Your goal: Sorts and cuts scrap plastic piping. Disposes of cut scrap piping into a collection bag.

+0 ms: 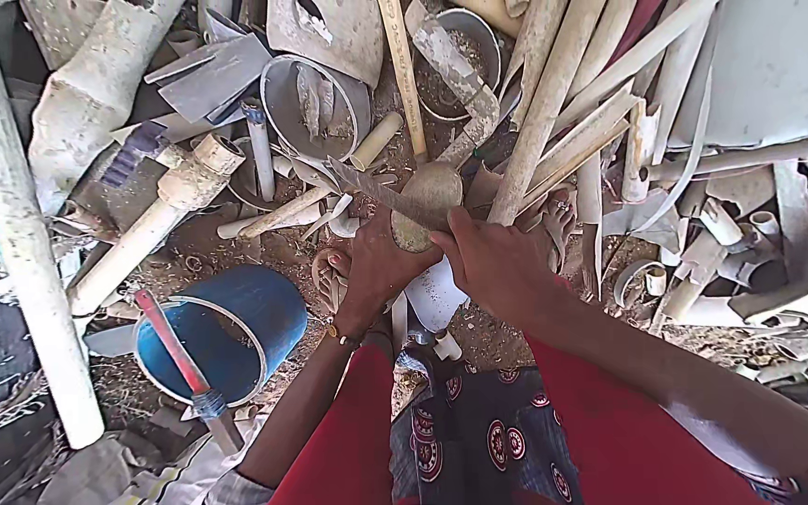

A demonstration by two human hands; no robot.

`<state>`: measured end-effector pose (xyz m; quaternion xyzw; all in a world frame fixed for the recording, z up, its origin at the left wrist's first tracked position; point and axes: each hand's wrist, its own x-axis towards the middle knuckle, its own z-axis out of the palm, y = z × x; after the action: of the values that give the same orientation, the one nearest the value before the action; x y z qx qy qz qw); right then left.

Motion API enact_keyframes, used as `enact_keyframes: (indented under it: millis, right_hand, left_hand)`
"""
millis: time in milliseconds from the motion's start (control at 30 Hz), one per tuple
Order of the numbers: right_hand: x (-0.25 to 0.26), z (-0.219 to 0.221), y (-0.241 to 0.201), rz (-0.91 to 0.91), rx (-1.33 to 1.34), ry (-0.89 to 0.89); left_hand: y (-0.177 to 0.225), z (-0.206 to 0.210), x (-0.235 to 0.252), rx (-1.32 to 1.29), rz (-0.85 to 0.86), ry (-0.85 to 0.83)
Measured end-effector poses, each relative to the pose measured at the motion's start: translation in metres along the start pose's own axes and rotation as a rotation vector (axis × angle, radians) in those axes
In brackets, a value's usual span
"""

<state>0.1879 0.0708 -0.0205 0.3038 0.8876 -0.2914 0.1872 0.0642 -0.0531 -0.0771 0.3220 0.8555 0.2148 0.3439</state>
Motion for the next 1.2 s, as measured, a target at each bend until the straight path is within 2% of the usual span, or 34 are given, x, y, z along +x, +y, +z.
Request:
enact_keyframes:
  millis: [133, 333, 467, 567, 700, 767, 833, 933, 1000, 1200]
  right_hand:
    - [0.021, -0.004, 0.016, 0.098, 0.174, 0.081]
    - [0.010, -0.005, 0.004, 0.063, 0.116, -0.073]
    - [0.023, -0.014, 0.020, 0.146, 0.322, -0.040]
    - [0.019, -0.013, 0.011, 0.125, 0.254, -0.049]
    - [0.014, -0.014, 0.010, 0.053, 0.179, -0.148]
    - [0.020, -0.015, 0.018, 0.075, 0.274, -0.075]
    - [0.022, -0.013, 0.019, 0.130, 0.257, -0.009]
    - [0.011, 0.003, 0.006, 0.064, 0.121, 0.039]
    - [0.003, 0.008, 0.004, 0.010, 0.044, 0.009]
    - [0.011, 0.011, 0.003, -0.004, 0.060, 0.144]
  left_hand:
    - [-0.005, 0.001, -0.001, -0.037, 0.039, 0.014]
    - [-0.006, 0.002, 0.001, -0.045, 0.030, 0.012]
    - [-0.007, 0.002, 0.000, -0.065, 0.050, 0.010]
    - [-0.006, 0.001, -0.001, -0.042, 0.056, 0.008]
    - [-0.005, 0.008, -0.002, 0.007, 0.090, 0.066]
    - [-0.009, 0.006, -0.002, -0.024, 0.117, 0.048]
    - [-0.009, 0.005, -0.002, -0.043, 0.116, 0.029]
    - [-0.010, 0.002, 0.000, -0.012, 0.096, 0.020]
    - [-0.009, 0.006, 0.000, 0.026, 0.099, 0.057]
    - [-0.006, -0.002, -0.004, -0.037, 0.095, 0.008]
